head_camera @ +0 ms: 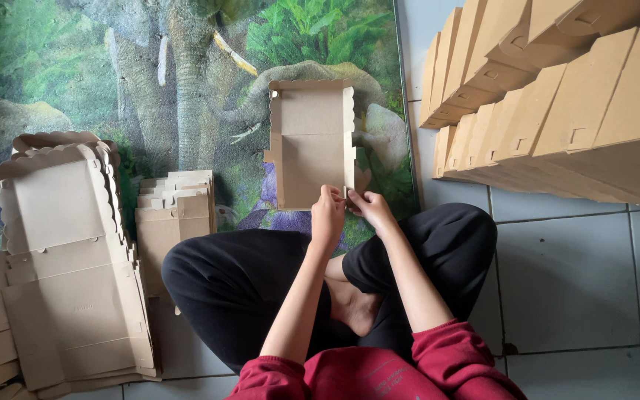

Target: The person sits on the floor and assembles flat cardboard pieces into small boxes by folding the sides and tucking in the tabs. They handle the cardboard by hand, folding and pressing the edges to form the box structure.

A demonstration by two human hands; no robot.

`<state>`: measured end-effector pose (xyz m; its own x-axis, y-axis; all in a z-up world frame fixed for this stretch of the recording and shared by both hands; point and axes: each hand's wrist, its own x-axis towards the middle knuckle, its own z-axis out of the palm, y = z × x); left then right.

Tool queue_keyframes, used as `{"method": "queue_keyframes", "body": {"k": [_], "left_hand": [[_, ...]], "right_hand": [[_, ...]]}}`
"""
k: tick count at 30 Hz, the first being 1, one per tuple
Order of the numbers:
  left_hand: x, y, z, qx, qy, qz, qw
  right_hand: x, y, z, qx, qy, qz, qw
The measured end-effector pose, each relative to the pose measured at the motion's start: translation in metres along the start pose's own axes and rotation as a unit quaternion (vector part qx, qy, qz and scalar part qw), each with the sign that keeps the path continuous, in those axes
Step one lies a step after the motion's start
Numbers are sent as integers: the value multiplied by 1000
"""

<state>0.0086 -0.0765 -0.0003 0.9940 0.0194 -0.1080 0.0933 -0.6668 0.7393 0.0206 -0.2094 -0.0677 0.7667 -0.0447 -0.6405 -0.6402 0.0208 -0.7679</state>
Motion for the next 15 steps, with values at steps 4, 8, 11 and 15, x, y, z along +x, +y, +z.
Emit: {"method": "queue_keyframes", "body": {"k": [4,8,11,15], "left_hand": [[6,-1,19,31,-19,-16,999],[5,19,8,62,-72,-57,994],[9,17,4,97,-100,-80,987],[18,-1,19,175,-137,-96,970]], "right_hand": [[-22,-28,-11,-145,31,-9,989],[-19,-17,-13,-296,73,-122,944],[-28,-24,-10,-332,72,-143,929],[-36,-35,-4,-364,53,-148,918]]}}
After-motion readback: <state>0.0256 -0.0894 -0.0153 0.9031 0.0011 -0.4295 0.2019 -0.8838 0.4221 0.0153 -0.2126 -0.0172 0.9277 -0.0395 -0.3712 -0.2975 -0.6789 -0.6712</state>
